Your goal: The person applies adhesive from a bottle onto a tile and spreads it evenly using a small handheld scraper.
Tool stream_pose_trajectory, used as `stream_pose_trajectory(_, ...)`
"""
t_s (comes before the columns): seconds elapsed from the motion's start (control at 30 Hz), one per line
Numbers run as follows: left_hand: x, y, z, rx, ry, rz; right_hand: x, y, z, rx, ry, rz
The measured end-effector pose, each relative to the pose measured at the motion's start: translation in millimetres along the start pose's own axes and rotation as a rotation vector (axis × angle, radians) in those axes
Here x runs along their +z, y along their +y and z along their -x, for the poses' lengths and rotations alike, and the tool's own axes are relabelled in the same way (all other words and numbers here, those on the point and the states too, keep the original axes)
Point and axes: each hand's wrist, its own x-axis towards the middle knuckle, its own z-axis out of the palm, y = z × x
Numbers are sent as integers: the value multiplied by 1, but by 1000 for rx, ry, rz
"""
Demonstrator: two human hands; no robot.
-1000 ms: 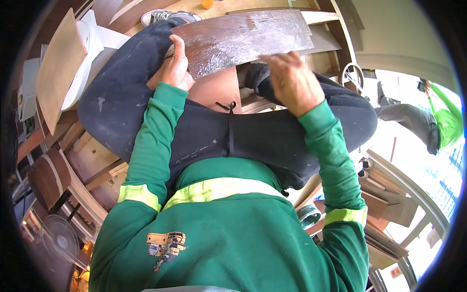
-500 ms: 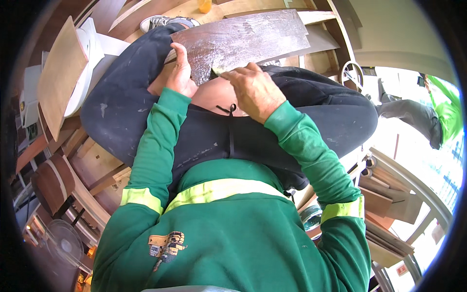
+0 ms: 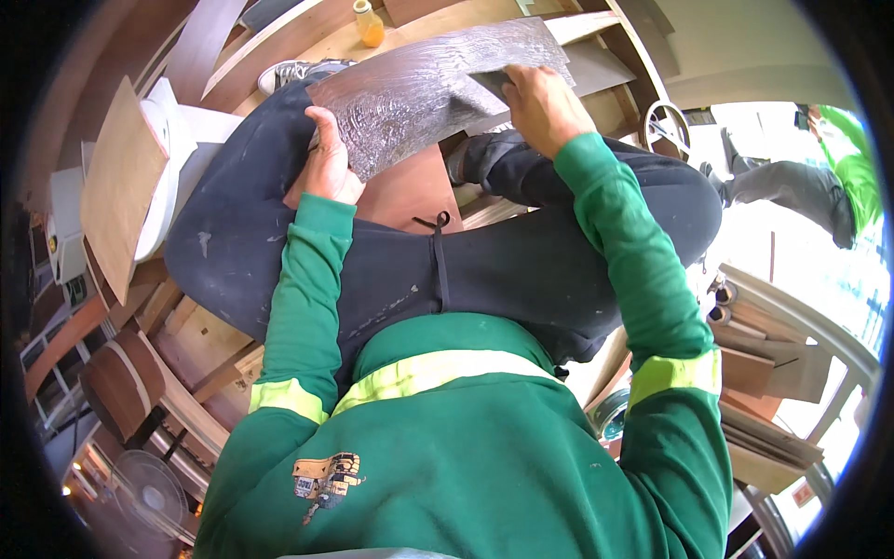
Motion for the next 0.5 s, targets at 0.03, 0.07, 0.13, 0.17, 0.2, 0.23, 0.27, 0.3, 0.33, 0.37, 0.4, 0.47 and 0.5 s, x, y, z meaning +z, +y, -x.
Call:
stream_pose_trajectory(0.03,0,0,0,9,-4,-21,5,4,-8,54,-13,16)
stream_pose_trajectory(0.07,1,1,-1,19,-8,-41,10,8,-14,83,-31,-11)
stream_pose_trajectory(0.13,-5,-1,-2,15,-18,-101,21,0,-27,133,-80,-77)
stream_pose_trajectory(0.17,-10,-3,-4,4,-30,-139,25,-7,-30,155,-113,-71)
stream_pose_trajectory(0.2,-10,-3,-4,-11,-42,-175,29,-13,-32,180,-148,-63)
stream_pose_trajectory(0.23,-8,-3,-4,-11,-25,-206,33,-19,-34,204,-184,-55)
stream_pose_trajectory(0.27,-6,-6,-4,-10,-8,-237,38,-24,-32,171,-154,-55)
stream_pose_trajectory(0.3,-5,-6,-3,-4,15,-264,41,-32,-31,132,-151,-95)
stream_pose_trajectory(0.33,-15,-14,-8,0,109,-336,44,-41,-29,92,-148,-134)
stream_pose_trajectory(0.37,-23,-16,-8,-7,149,-314,46,-51,-24,53,-144,-174)
stream_pose_trajectory(0.4,-31,-19,-10,-12,189,-291,42,-64,-19,-34,-176,-159)
stream_pose_trajectory(0.47,-14,-11,-6,-2,204,-344,53,-69,-9,-193,-276,8)
stream_pose_trajectory(0.5,-7,-6,-3,5,218,-369,56,-74,-3,-280,-384,111)
